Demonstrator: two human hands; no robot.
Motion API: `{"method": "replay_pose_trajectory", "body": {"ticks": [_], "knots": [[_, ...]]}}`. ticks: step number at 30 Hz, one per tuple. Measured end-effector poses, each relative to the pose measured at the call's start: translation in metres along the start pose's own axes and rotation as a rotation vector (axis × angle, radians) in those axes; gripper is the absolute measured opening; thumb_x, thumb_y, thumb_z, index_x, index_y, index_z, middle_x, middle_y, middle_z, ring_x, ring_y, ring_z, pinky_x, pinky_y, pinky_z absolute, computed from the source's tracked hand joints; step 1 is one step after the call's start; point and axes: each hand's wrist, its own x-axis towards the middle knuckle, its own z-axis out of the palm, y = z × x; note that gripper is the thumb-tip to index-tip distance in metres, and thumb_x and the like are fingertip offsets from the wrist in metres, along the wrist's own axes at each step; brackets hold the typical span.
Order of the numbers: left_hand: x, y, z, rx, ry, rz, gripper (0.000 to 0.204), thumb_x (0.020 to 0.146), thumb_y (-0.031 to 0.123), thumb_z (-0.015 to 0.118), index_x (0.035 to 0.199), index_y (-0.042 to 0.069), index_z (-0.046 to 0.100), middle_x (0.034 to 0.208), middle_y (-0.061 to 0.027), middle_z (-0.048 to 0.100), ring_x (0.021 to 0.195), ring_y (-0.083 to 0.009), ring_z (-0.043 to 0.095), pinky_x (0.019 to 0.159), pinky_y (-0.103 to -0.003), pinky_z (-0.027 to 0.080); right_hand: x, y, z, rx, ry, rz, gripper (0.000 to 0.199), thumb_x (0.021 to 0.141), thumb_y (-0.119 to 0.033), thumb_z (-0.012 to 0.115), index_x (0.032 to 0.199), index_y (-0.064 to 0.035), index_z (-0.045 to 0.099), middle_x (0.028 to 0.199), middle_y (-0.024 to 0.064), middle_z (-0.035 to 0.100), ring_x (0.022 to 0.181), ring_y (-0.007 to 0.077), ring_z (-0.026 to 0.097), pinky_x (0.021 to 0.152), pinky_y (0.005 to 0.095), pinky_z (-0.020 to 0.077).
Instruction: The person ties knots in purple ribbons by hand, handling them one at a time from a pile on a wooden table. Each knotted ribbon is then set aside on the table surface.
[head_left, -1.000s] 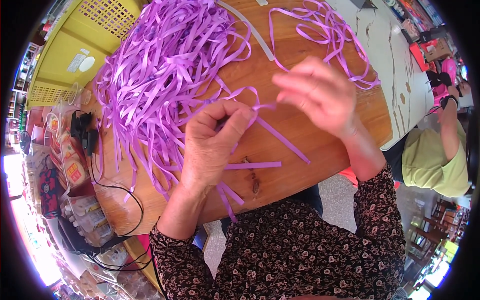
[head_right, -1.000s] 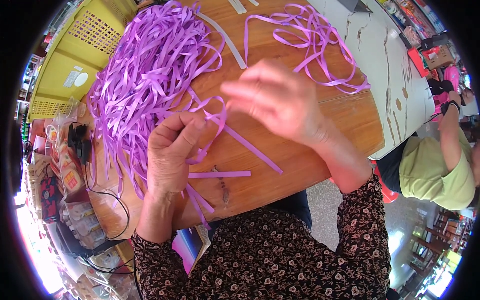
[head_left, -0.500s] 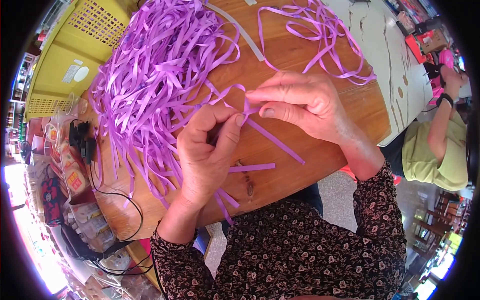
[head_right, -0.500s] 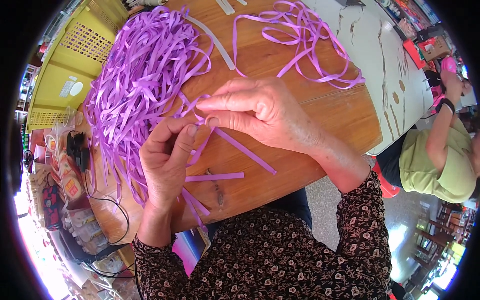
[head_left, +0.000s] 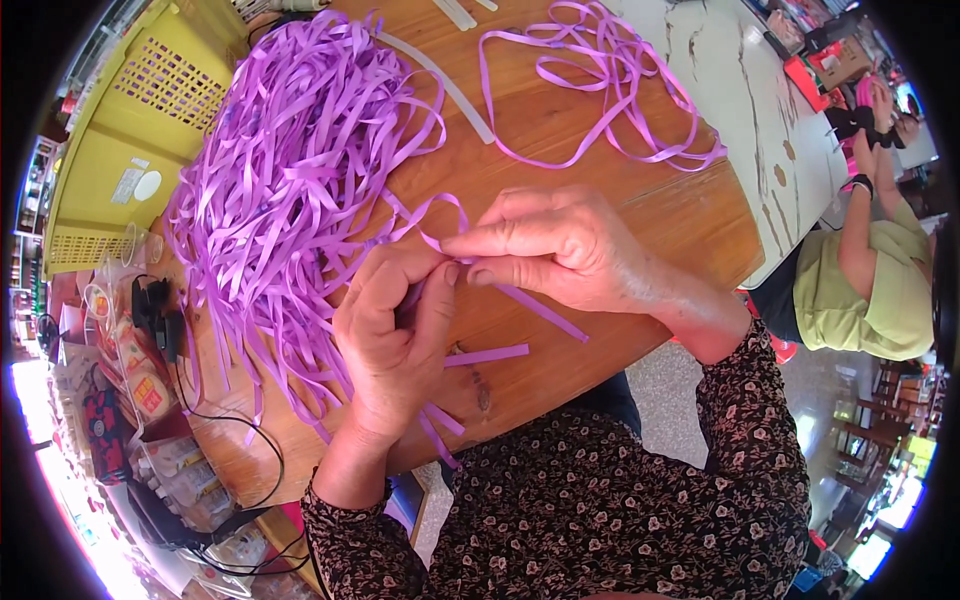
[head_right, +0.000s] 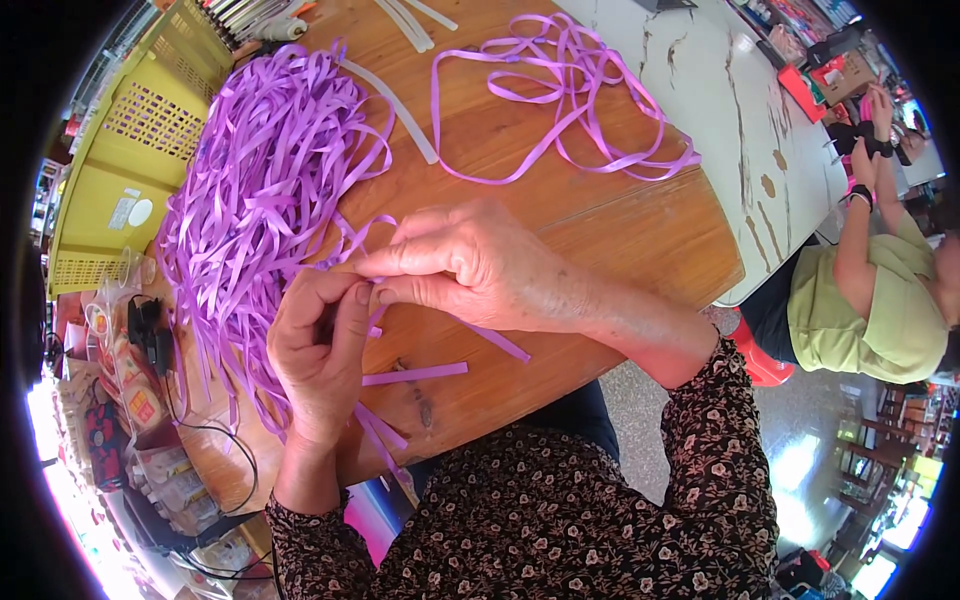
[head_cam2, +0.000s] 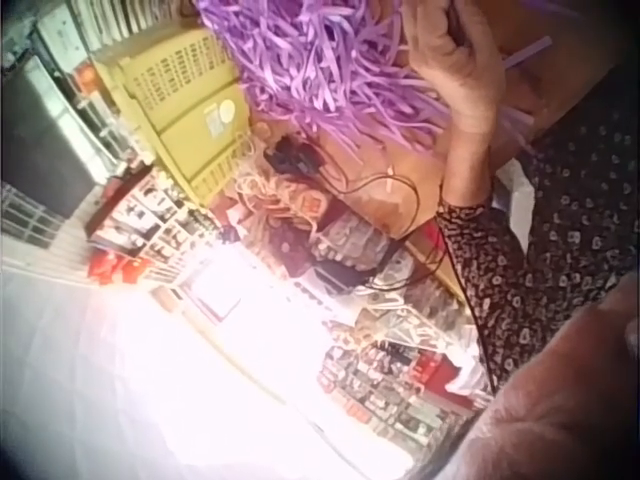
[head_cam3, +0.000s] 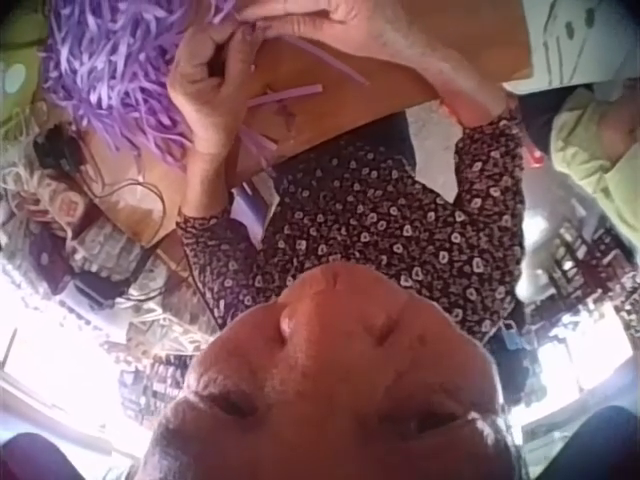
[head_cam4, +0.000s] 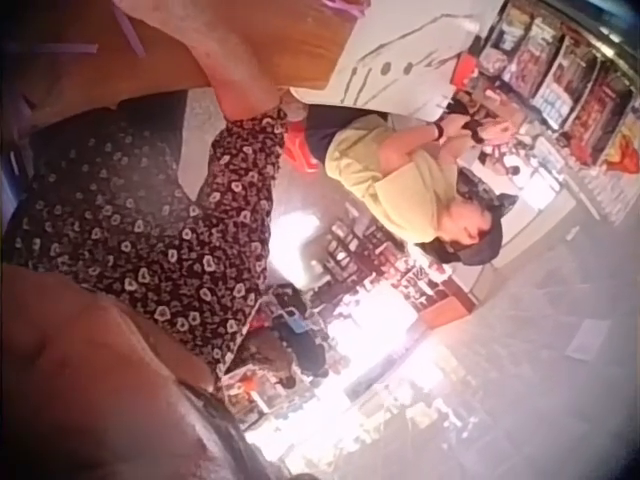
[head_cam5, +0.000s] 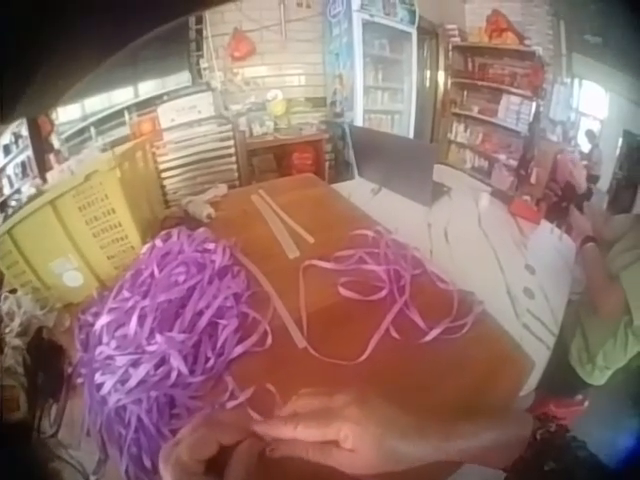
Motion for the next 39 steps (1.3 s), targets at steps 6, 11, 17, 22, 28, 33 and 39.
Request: {"method": "replay_pose_trajectory", "body": {"ticks": [6,11,17,22,28,33,39], "knots": [[0.000,0.002,-0.003,0.057,-0.024,-0.028,0.007,0.080,-0.003,0.067,0.084,0.001,0.063,0.072,-0.0048,0.057,0.059,-0.0116,0.048,0.053,-0.024,0.038,-0.003,0.002,-0.002,-0.272,0.038,-0.114,0.024,0.075,-0.008,0.073,0.099,-0.0075,0.070,0.082,0.0034,0.062,0.072,0.0178,0.061,0.063,0.0295,0.0493],[0.002,0.003,-0.004,0.063,-0.015,-0.039,0.007,0.080,-0.003,0.067,0.084,0.002,0.064,0.071,-0.0035,0.056,0.058,-0.0106,0.045,0.052,-0.024,0.037,-0.003,0.002,-0.006,-0.316,0.048,-0.145,0.021,0.074,-0.007,0.073,0.095,-0.0077,0.070,0.082,0.0027,0.061,0.072,0.0177,0.059,0.064,0.0303,0.0488],[0.001,-0.007,-0.007,-0.067,-0.075,-0.178,0.007,0.080,-0.002,0.068,0.086,0.001,0.064,0.071,-0.0028,0.057,0.060,-0.0095,0.047,0.055,-0.023,0.038,0.001,0.002,-0.008,-0.169,-0.090,-0.071,0.016,0.075,-0.007,0.073,0.091,-0.0052,0.070,0.082,0.0025,0.061,0.074,0.0170,0.059,0.067,0.0292,0.0481],[0.004,-0.004,-0.008,-0.518,-0.159,-0.393,0.008,0.083,-0.001,0.067,0.091,0.002,0.067,0.083,-0.0012,0.064,0.072,-0.0075,0.056,0.068,-0.020,0.044,0.003,0.005,-0.016,0.512,-0.224,0.375,0.010,0.079,-0.004,0.071,0.088,-0.0046,0.071,0.084,0.0025,0.065,0.076,0.0125,0.059,0.068,0.0244,0.0462],[-0.001,0.001,-0.006,-0.806,-0.116,-0.493,0.010,0.089,0.004,0.062,0.099,0.004,0.062,0.083,-0.0028,0.066,0.063,-0.0019,0.052,0.053,-0.017,0.041,-0.002,0.010,0.001,1.070,-0.154,0.488,0.016,0.085,-0.005,0.064,0.099,0.0002,0.068,0.088,0.0079,0.065,0.077,0.0144,0.059,0.069,0.0257,0.0470],[-0.006,0.001,0.002,-0.852,-0.019,-0.474,0.009,0.092,0.007,0.059,0.100,0.005,0.059,0.081,-0.0034,0.065,0.051,0.0016,0.044,0.040,-0.014,0.029,-0.002,0.009,0.009,1.090,-0.071,0.375,0.020,0.088,-0.003,0.060,0.107,0.0006,0.066,0.092,0.0074,0.061,0.080,0.0135,0.055,0.071,0.0249,0.0454],[-0.008,0.001,-0.001,-0.818,-0.010,-0.491,0.009,0.091,0.003,0.059,0.099,0.005,0.061,0.083,-0.0030,0.065,0.058,0.0006,0.047,0.047,-0.015,0.036,0.000,0.003,0.009,1.018,-0.018,0.335,0.023,0.088,-0.002,0.059,0.110,-0.0011,0.066,0.097,0.0066,0.059,0.091,0.0136,0.054,0.077,0.0248,0.0446]]}}
